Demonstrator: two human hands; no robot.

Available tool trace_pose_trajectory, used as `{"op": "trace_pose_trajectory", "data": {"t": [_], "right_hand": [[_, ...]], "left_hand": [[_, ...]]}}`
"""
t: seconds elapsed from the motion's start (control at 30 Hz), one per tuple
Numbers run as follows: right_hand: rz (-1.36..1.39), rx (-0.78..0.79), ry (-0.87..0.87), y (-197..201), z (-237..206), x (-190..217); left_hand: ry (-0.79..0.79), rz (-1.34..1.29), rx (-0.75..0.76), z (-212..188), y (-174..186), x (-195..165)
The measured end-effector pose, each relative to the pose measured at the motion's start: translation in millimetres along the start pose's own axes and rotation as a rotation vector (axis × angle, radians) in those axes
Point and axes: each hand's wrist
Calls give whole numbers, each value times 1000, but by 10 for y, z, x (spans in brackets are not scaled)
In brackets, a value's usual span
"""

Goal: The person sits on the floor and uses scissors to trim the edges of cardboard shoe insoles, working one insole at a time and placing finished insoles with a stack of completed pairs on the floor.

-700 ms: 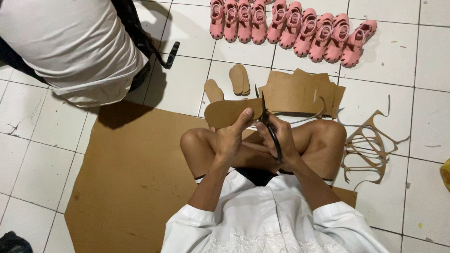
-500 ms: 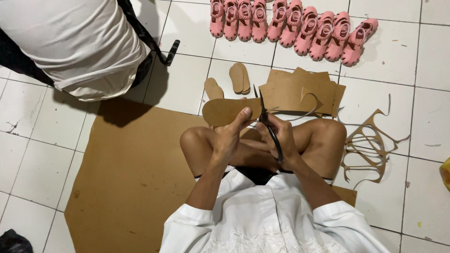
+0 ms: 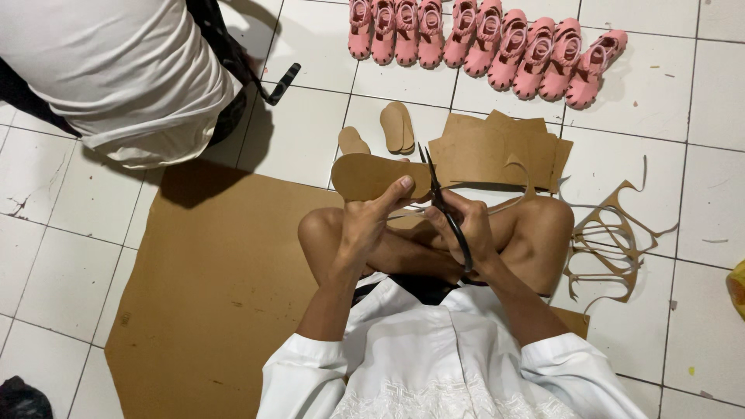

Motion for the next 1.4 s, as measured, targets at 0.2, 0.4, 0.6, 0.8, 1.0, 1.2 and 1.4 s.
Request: {"op": "trace_pose_trajectory", "data": {"t": [0.2,0.4,0.6,0.8,1.0,1.2,1.4], "right_hand": [[28,-13,-18,-47,17,88],[60,-15,-234,-140,46,49],[66,-21,-30,-126,61,-60],[96,2,-116,-117,8,-62],[66,3,-90,-77,-8,-14],[79,20,21,-30,-5,64],[7,67,-110,10,-8,129]], "left_hand": [[-6,3,-56,18,-7,72],[-213,229,-191,6,-121,203],[-196,185,-116,-26,-85,120],[-157,98,-49,-42,-39,67],[-134,135,5,-31,-13,-7],[-131,219,60,-34,-3,-127],[-105,325,66,-12,24,-234]]}}
Point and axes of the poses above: each hand's wrist, its own z-axis towards the middle knuckle, its own y-axis out of the back of the hand, x = y × z, and after that the axes turned 4 degrees about -x, right-handed
